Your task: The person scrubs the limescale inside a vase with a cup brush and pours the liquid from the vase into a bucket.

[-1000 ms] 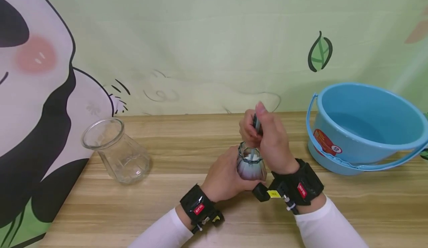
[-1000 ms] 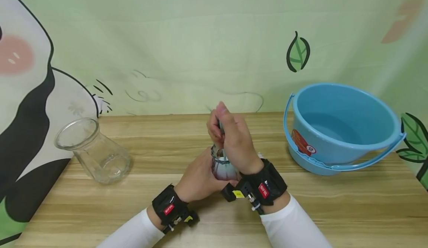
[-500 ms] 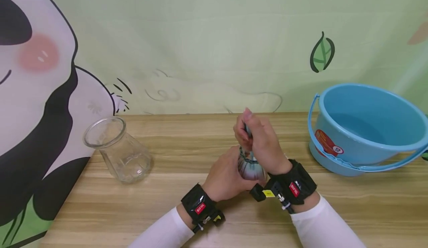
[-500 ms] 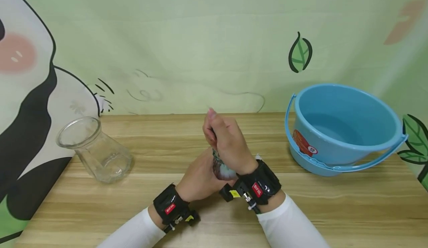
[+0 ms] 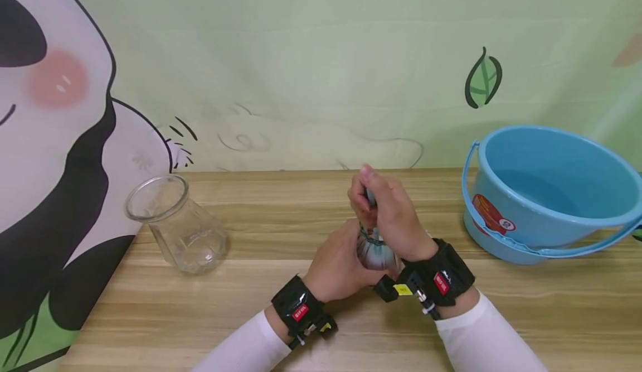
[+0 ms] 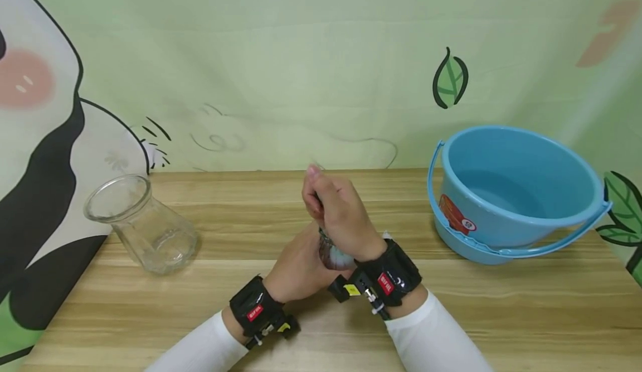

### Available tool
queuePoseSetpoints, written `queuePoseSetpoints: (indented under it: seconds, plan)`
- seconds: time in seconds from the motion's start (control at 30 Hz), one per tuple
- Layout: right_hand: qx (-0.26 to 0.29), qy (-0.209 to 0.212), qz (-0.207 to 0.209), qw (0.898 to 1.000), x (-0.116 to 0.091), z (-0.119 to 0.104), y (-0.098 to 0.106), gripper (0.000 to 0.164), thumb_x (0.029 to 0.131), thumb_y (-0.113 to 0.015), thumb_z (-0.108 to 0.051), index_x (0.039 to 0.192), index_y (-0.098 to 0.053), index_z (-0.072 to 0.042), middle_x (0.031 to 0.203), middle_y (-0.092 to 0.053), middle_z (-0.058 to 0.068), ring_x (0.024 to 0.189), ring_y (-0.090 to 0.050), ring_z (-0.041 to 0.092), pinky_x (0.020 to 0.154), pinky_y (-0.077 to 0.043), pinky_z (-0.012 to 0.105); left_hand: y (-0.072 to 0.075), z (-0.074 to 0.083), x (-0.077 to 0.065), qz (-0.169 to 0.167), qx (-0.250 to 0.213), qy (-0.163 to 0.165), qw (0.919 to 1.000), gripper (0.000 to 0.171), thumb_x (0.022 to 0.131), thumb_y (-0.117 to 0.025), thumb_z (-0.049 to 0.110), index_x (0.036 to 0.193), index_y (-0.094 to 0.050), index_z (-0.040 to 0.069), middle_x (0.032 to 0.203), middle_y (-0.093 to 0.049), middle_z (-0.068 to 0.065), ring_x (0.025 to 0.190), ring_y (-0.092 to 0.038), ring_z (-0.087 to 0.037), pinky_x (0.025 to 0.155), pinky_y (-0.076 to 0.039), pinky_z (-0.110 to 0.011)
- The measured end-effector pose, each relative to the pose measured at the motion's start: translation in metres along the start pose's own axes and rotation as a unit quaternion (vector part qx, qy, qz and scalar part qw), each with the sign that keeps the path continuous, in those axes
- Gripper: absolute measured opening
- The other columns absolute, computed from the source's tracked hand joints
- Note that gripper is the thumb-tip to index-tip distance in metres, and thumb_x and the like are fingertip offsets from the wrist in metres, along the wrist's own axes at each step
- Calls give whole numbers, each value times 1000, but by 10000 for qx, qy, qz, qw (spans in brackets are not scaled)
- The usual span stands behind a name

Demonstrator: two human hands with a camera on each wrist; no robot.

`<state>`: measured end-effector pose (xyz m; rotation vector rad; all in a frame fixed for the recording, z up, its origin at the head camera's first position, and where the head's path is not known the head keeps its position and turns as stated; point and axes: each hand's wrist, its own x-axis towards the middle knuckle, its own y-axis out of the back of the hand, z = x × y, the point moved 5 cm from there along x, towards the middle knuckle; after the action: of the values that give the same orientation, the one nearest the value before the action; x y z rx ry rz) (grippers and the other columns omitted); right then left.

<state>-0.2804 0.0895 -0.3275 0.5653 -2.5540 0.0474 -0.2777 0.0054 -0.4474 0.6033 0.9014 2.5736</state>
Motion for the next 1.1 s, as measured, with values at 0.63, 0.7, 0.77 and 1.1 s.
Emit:
queuePoseSetpoints:
  seconds: [0.63, 0.7, 0.77, 1.1]
  plan:
    - [113, 902, 417, 9950, -4, -24, 5, 51, 104, -28, -35, 62, -37, -8, 52, -29, 0, 43, -28, 19, 35, -20, 35, 0, 1, 1, 123, -111, -76, 9998, 65, 66, -85, 51, 116, -48, 30, 99, -56, 13, 82, -53, -5, 66, -50, -25]
    - [118, 1012, 413, 9939, -5, -27, 4, 51, 104, -29, -35, 61, -37, -8, 51, -29, 0, 42, -28, 19, 35, -20, 34, 0, 1, 1, 129, -138, -73, 9998, 66, 65, -85, 50, 116, -48, 30, 99, -56, 13, 83, -53, -5, 67, -50, -25]
    - [69, 1096, 380, 9932, -5, -28, 3, 51, 103, -29, -35, 60, -37, -8, 51, -29, 1, 42, -28, 18, 35, -20, 32, -1, 1, 2, 131, -144, -84, 9998, 66, 65, -85, 50, 116, -48, 31, 100, -55, 13, 83, -53, -4, 67, -50, -25]
    - [-277, 762, 212, 9965, -3, -11, 2, 42, 100, -27, -20, 62, -38, -7, 52, -30, 2, 43, -26, 17, 35, -18, 32, 1, 0, 1, 109, 110, -166, 9997, 66, 67, -83, 52, 116, -47, 28, 99, -53, 11, 82, -51, -6, 64, -48, -25]
